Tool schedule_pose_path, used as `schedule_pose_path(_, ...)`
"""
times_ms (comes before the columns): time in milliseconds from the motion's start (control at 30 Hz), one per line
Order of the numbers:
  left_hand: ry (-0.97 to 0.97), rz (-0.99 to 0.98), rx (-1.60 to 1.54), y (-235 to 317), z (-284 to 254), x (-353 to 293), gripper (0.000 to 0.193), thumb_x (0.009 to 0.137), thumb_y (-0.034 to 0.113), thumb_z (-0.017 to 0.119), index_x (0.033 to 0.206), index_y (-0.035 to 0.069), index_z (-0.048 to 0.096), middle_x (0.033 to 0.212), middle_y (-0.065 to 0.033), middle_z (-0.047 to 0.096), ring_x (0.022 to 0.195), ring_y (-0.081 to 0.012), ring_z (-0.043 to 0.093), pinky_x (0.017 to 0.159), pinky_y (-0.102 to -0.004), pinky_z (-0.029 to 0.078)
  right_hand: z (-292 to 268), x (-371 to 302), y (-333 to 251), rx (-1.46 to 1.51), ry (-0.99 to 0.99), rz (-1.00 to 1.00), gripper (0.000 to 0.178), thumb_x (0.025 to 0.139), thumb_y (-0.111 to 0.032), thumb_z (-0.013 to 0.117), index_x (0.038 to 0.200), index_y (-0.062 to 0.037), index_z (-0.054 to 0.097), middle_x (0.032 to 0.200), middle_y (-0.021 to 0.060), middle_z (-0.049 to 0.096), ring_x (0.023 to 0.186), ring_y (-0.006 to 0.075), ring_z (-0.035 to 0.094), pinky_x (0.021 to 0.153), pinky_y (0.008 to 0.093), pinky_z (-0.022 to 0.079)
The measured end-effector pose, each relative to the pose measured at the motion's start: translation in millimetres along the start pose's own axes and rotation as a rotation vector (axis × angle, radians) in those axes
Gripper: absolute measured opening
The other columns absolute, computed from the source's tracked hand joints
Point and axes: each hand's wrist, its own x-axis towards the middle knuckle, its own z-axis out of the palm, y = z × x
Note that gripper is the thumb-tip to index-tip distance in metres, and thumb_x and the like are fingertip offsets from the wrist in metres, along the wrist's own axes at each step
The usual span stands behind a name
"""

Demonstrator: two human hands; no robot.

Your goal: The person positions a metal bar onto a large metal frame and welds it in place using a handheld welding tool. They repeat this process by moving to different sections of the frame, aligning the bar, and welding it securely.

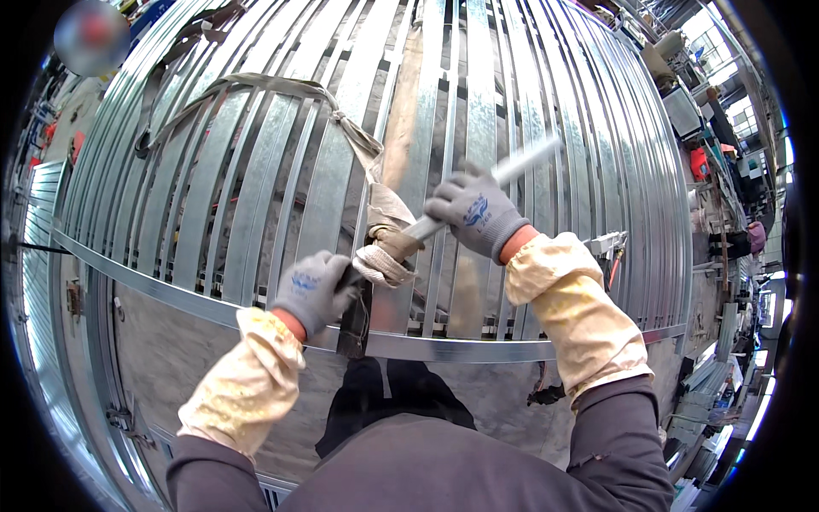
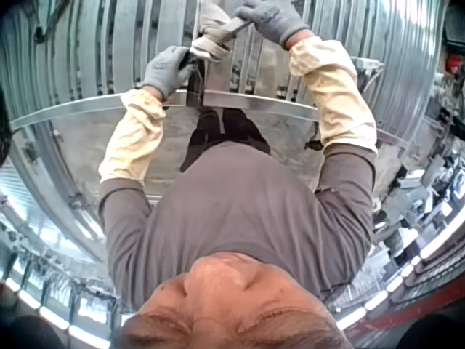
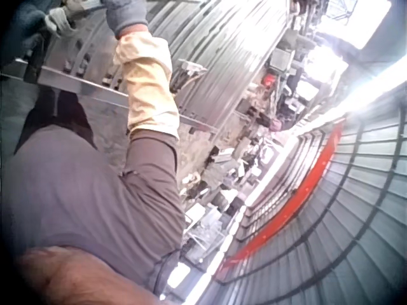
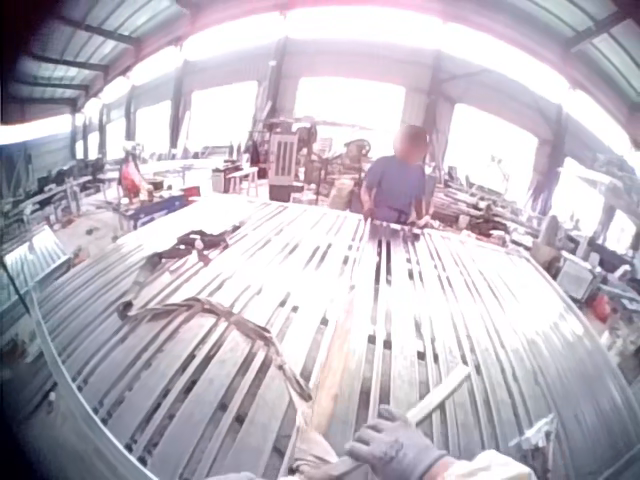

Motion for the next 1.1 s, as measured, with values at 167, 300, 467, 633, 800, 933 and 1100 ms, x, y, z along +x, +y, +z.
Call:
schedule_pose_path(167, 0.329, -0.279, -0.586, 39.4, 63.6, -20.6, 0.044, 0.093, 0.038, 0.072, 0.116, 0.001, 0.062, 0.104, -0.0197, 0.065, 0.093, -0.0389, 0.065, 0.083, -0.0455, 0.052, 15.3, 6.7, -28.3, 0.489, 0.822, 0.612, 0.044, 0.088, -0.018, 0.072, 0.129, -0.0063, 0.061, 0.115, 0.0142, 0.067, 0.106, 0.0302, 0.063, 0.104, 0.0452, 0.047)
schedule_pose_path(300, 0.502, -0.384, -0.784, 84.1, 106.3, 4.5, 0.029, 0.093, 0.022, 0.07, 0.108, -0.001, 0.061, 0.099, -0.0186, 0.065, 0.091, -0.0328, 0.065, 0.082, -0.0415, 0.051, 52.5, -14.8, -109.6, 1.556, 0.297, 0.868, 0.069, 0.087, -0.041, 0.082, 0.135, 0.0022, 0.057, 0.107, 0.0113, 0.068, 0.099, 0.0197, 0.065, 0.091, 0.0348, 0.053)
schedule_pose_path(467, 0.152, -0.214, -0.723, 90.6, 88.6, 6.2, 0.044, 0.087, 0.027, 0.076, 0.118, 0.0, 0.06, 0.107, -0.0204, 0.066, 0.1, -0.0373, 0.068, 0.085, -0.0412, 0.054, 38.3, -9.8, -95.4, 1.474, -0.211, 0.811, 0.057, 0.084, -0.036, 0.083, 0.124, -0.0007, 0.064, 0.111, 0.0127, 0.073, 0.105, 0.0199, 0.068, 0.095, 0.0358, 0.053)
schedule_pose_path(633, 0.53, 0.176, -0.139, 47.8, -6.2, 5.2, 0.049, 0.079, 0.031, 0.084, 0.12, 0.009, 0.067, 0.108, -0.0126, 0.07, 0.096, -0.0327, 0.07, 0.082, -0.0452, 0.056, 13.7, 1.0, -34.4, 0.925, -0.275, 0.403, 0.035, 0.088, -0.025, 0.073, 0.117, -0.0087, 0.066, 0.104, 0.0155, 0.072, 0.098, 0.0301, 0.071, 0.088, 0.0394, 0.056)
schedule_pose_path(800, 0.102, -0.05, 0.046, 15.8, -54.1, 34.9, 0.058, 0.084, 0.032, 0.078, 0.134, 0.01, 0.059, 0.111, -0.0163, 0.072, 0.105, -0.0364, 0.07, 0.09, -0.0469, 0.054, -31.9, 57.9, -8.8, 0.173, -0.231, -0.074, 0.023, 0.093, -0.021, 0.07, 0.116, -0.0236, 0.07, 0.103, -0.0002, 0.073, 0.104, 0.02, 0.07, 0.103, 0.0416, 0.05)
schedule_pose_path(933, 0.072, -0.295, -0.433, 22.0, -11.9, 22.6, 0.054, 0.087, 0.031, 0.072, 0.134, 0.008, 0.057, 0.105, -0.0217, 0.073, 0.106, -0.0412, 0.069, 0.09, -0.0473, 0.054, -40.7, 66.6, -2.1, 0.008, 0.247, -0.134, 0.031, 0.086, -0.015, 0.075, 0.116, -0.0199, 0.072, 0.127, 0.0023, 0.07, 0.126, 0.0249, 0.061, 0.117, 0.0473, 0.039)
schedule_pose_path(1100, 0.393, -0.583, -1.267, 39.8, 28.7, 16.1, 0.031, 0.092, 0.015, 0.071, 0.116, 0.001, 0.057, 0.076, -0.004, 0.063, 0.057, -0.0092, 0.058, 0.052, -0.0271, 0.048, -15.4, 24.0, -57.3, 0.938, 0.851, 0.598, 0.037, 0.092, -0.011, 0.069, 0.127, -0.0035, 0.064, 0.116, 0.0134, 0.068, 0.107, 0.0251, 0.066, 0.097, 0.0406, 0.052)
